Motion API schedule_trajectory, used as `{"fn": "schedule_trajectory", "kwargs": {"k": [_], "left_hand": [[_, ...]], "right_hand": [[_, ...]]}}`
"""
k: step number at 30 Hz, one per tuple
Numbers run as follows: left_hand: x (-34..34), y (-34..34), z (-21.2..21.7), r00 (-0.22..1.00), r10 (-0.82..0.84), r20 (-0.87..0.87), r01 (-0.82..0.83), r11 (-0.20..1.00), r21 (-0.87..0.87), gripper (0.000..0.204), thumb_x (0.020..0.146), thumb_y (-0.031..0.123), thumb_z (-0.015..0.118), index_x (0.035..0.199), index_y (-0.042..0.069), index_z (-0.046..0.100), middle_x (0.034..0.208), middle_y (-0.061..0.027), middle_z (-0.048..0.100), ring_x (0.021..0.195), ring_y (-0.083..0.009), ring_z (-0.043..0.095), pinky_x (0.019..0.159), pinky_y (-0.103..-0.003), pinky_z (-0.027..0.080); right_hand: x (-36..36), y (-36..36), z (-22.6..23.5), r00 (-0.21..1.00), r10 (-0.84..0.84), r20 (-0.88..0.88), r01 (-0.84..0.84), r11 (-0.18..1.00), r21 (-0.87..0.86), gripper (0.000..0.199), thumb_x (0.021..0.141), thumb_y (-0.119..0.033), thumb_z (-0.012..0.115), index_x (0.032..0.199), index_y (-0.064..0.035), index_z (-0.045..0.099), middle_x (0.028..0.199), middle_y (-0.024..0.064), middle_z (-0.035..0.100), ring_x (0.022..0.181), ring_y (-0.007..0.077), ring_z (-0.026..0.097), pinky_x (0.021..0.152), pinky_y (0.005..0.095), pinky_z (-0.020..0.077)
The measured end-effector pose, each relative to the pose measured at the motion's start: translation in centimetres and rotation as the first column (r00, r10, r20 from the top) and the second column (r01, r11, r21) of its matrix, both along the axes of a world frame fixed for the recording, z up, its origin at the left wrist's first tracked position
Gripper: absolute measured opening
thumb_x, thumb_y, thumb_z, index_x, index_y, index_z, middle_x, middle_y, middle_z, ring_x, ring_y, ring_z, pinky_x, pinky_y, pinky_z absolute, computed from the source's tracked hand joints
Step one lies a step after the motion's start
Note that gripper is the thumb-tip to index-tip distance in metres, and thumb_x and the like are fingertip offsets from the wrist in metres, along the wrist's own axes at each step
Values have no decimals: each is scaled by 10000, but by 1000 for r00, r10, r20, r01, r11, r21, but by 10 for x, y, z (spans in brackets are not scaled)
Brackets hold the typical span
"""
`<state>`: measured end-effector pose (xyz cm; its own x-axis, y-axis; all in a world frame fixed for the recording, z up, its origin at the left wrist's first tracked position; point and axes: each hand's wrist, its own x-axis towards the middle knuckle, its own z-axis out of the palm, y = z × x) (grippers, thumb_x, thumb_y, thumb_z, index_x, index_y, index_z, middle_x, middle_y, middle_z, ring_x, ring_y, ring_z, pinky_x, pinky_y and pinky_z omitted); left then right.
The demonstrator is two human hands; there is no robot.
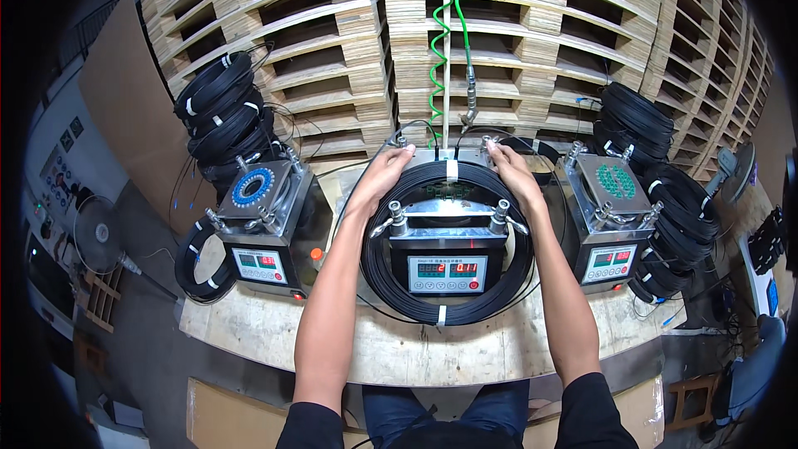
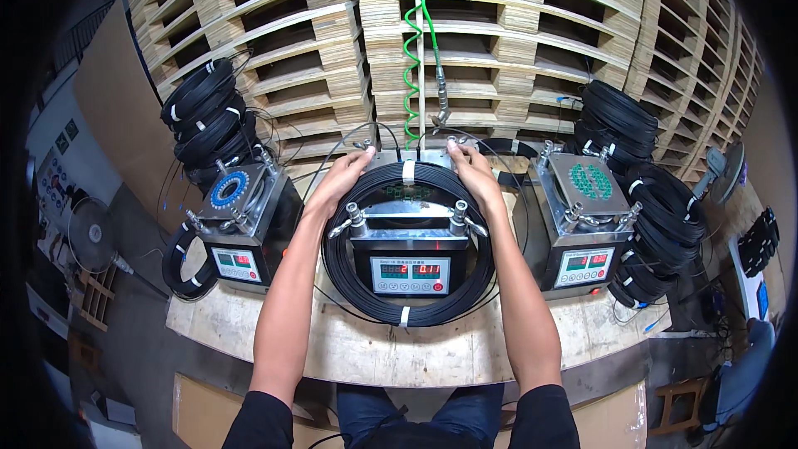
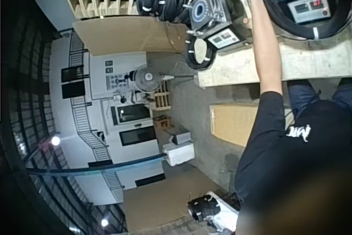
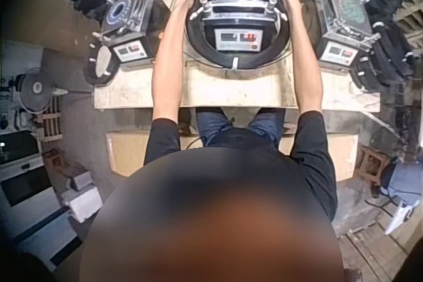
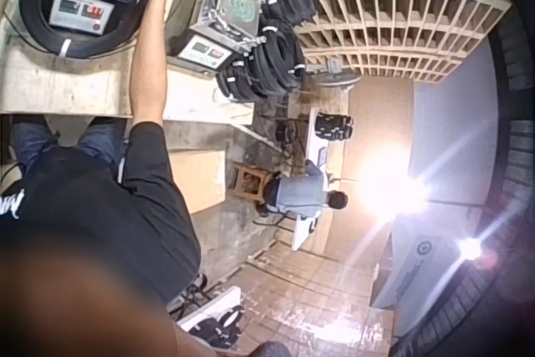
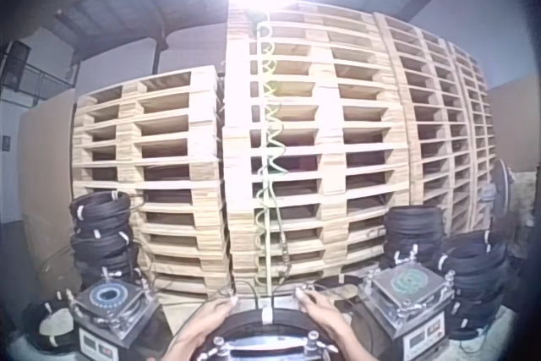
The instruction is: Operating industrial winding machines to coil and bundle black cable.
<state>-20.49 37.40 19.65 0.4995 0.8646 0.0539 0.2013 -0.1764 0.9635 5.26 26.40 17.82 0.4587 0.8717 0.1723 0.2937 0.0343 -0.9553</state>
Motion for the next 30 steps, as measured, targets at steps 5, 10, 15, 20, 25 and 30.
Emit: {"fn": "schedule_trajectory", "kwargs": {"k": [5,10,15,20,25,30], "left_hand": [[2,-3,1,999,3,-38,-2,999,33,697,979,550,570,1313,-61,602,1266,-199,645,1194,-249,580,1057,-333,399],[6,2,-4,998,53,-30,-51,997,58,692,981,553,565,1277,-72,613,1174,-173,662,1082,-231,598,1002,-338,425],[-1,6,-11,989,107,101,-93,987,-131,655,969,544,595,1277,-34,597,1119,-136,646,1027,-221,582,952,-328,441],[-3,6,-11,983,76,167,-50,987,-153,626,958,550,609,1279,12,594,1091,-127,633,1020,-200,576,890,-301,460],[2,-1,-2,982,-48,182,83,978,-191,651,988,530,572,1273,-55,594,1117,-129,643,1028,-189,578,941,-302,446],[2,5,-7,997,35,67,-29,995,-93,647,999,513,562,1252,-80,606,1115,-118,650,1041,-176,569,957,-307,433]], "right_hand": [[12,3,-8,986,-92,142,102,993,-66,661,974,-567,567,1224,36,668,1061,194,709,975,227,655,889,351,493],[21,7,-14,996,9,93,-2,997,-73,635,987,-544,565,1251,25,663,1094,183,707,1033,211,634,927,342,478],[3,1,-5,999,37,24,-38,998,41,648,979,-540,584,1299,22,630,1093,138,695,996,183,616,912,317,473],[2,1,-2,1000,28,15,-28,999,16,668,965,-539,601,1357,3,587,1038,123,689,914,168,614,880,304,481],[10,4,-10,996,-29,81,27,999,33,674,970,-574,567,1304,8,630,1062,147,698,960,203,625,893,324,481],[7,2,-3,993,-2,115,3,1000,-15,691,975,-601,537,1262,16,661,1106,170,705,1029,237,628,934,339,472]]}}
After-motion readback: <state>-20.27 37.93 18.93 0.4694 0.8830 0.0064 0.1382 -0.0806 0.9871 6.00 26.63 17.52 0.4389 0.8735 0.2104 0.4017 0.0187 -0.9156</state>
